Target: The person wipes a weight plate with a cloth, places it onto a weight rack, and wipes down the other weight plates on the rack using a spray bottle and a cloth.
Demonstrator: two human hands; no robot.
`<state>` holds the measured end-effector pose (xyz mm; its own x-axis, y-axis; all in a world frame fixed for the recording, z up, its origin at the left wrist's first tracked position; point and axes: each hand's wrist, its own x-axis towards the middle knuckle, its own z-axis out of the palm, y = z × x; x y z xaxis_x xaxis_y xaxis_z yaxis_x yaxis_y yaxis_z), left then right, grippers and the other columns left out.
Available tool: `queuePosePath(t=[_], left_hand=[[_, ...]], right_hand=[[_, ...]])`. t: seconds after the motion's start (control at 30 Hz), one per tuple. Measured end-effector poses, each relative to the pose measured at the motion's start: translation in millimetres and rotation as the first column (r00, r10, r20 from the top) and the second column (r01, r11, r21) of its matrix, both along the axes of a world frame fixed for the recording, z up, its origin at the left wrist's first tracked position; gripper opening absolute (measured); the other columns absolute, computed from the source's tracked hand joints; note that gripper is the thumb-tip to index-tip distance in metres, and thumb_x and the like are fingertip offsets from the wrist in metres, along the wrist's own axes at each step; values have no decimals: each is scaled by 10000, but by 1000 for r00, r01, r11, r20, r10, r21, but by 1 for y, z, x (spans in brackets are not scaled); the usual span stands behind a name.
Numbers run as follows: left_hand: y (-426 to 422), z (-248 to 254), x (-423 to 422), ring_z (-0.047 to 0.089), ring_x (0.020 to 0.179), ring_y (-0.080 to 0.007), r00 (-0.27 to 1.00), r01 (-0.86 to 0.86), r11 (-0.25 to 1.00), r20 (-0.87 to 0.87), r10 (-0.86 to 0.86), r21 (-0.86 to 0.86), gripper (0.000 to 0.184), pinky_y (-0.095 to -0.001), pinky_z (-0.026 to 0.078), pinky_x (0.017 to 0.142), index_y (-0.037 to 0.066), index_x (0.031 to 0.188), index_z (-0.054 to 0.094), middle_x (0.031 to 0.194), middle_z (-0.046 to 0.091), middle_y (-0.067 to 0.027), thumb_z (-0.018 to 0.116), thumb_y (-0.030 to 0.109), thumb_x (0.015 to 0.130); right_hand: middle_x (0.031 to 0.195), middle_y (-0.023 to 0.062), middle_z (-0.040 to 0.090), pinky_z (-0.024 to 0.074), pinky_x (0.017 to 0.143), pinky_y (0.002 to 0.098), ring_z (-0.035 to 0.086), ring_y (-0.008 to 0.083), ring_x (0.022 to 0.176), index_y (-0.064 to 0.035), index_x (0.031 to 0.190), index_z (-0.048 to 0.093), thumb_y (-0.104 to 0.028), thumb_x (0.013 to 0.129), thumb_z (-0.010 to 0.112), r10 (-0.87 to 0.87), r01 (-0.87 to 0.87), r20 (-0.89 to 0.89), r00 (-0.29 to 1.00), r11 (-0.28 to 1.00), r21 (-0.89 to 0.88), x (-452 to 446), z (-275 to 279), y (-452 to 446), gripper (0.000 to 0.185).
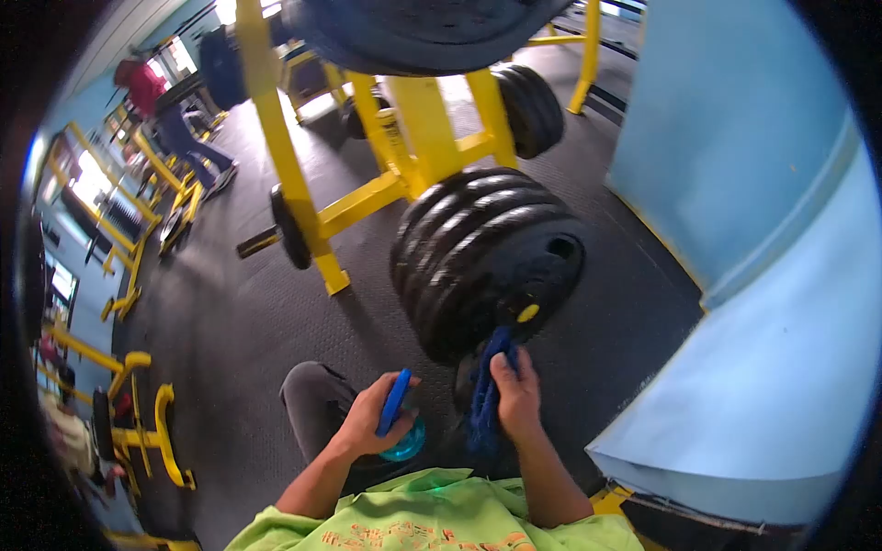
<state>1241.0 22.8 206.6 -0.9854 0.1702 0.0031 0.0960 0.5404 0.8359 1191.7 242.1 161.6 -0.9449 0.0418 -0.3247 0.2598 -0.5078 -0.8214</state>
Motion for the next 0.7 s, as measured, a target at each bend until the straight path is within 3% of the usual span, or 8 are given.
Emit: queuePosePath(t=[0.07,0.17,0.23,0.3,0.37,0.43,0.53,0.7], left_hand=[[-13,-6,-10,625,758,-188,979,25,1000,-204,-25,-2,477,-327,510,713,65,1224,521,908,615,-86,688,128,782],[-34,0,-28,643,776,-200,980,7,994,-198,16,113,463,-349,519,736,62,1221,515,968,623,-108,682,150,798],[-50,-3,-41,645,767,-203,976,-22,982,-207,61,189,444,-349,516,733,61,1209,518,977,624,-120,674,166,806],[-65,-11,-52,647,755,-205,976,-38,984,-206,75,175,429,-346,514,731,60,1207,513,964,625,-119,658,169,818],[-79,-25,-58,645,775,-193,972,-74,981,-205,110,179,433,-340,509,733,58,1213,503,960,624,-118,651,161,819],[-91,-41,-64,636,865,-311,968,-210,948,-86,236,240,493,-371,499,760,27,1202,504,1003,614,-170,686,157,763],[-91,-51,-68,625,919,-368,965,-240,971,-105,239,6,528,-409,503,807,17,1216,501,1067,607,-198,679,146,737],[-106,-68,-97,604,955,-412,954,-286,956,110,278,61,545,-450,500,820,7,1234,485,1112,589,-227,653,147,735]], right_hand=[[998,60,625,465,807,327,570,118,878,-6,1132,567,-219,902,656,48,-74,-294,955,994,-79,-11,42,-7,326],[995,100,610,447,768,386,567,208,880,-15,1098,577,-225,876,669,189,29,-602,776,942,334,-48,76,-16,320],[973,143,588,426,716,416,551,301,871,-21,1057,590,-195,822,695,457,617,-789,412,498,610,-80,94,-34,311],[954,145,583,414,750,420,548,331,889,-51,1017,623,-184,767,709,542,668,-734,409,370,646,-103,104,-56,295],[979,119,597,392,794,438,555,313,928,-92,990,646,-215,756,711,659,755,-552,511,-37,655,-127,101,-73,272],[1005,95,607,372,821,456,555,306,968,-126,970,661,-230,736,714,651,714,-523,550,-42,699,-133,98,-79,262],[1036,102,604,360,835,444,539,308,1006,-134,987,659,-214,720,711,623,725,-564,542,-8,688,-130,90,-75,283],[1066,128,583,331,881,462,515,331,1045,-130,984,652,-245,724,685,610,632,-416,674,-186,752,-129,94,-80,286]])
